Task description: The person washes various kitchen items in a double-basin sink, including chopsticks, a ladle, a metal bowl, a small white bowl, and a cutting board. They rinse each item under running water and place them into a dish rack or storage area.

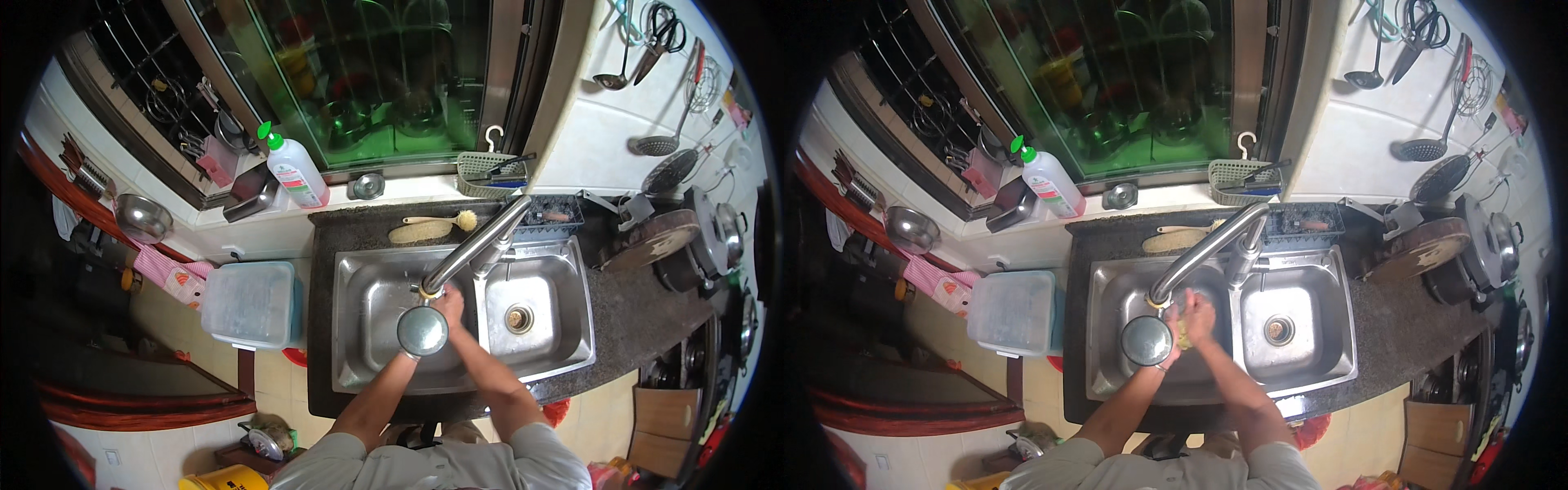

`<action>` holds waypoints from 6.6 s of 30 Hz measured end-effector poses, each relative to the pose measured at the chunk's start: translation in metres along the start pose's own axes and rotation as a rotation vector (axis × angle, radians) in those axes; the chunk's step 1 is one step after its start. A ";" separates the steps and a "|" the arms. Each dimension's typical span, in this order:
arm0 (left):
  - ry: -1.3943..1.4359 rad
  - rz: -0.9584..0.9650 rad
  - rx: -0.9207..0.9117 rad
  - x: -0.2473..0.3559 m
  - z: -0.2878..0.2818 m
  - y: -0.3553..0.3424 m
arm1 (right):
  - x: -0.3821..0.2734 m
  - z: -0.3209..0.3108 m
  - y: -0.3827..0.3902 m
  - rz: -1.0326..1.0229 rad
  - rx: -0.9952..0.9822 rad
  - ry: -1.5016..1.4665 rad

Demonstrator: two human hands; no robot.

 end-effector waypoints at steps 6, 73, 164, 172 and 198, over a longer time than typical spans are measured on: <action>-0.633 0.421 -0.486 0.025 -0.031 -0.055 | -0.009 0.018 0.031 -0.066 -0.128 -0.124; -1.100 0.540 -0.231 0.077 0.008 0.004 | 0.040 0.013 0.032 0.891 -0.898 -1.183; -1.343 0.482 -0.385 0.087 0.005 0.039 | 0.026 -0.004 -0.013 0.984 -0.914 -1.213; -0.833 0.579 -0.275 0.086 0.021 0.042 | 0.067 0.019 0.023 1.037 -0.987 -1.291; 0.045 0.174 0.028 0.035 -0.053 -0.012 | 0.057 0.033 0.028 0.522 -0.423 -0.807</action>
Point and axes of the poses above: each hand's wrist, its own y-axis away from the middle knuckle, its own z-axis out of the palm, x = y × z, the point moved 4 cm from there along -y, towards the middle knuckle, and after that the axes turned 12 degrees about z, right-handed, at the moved point
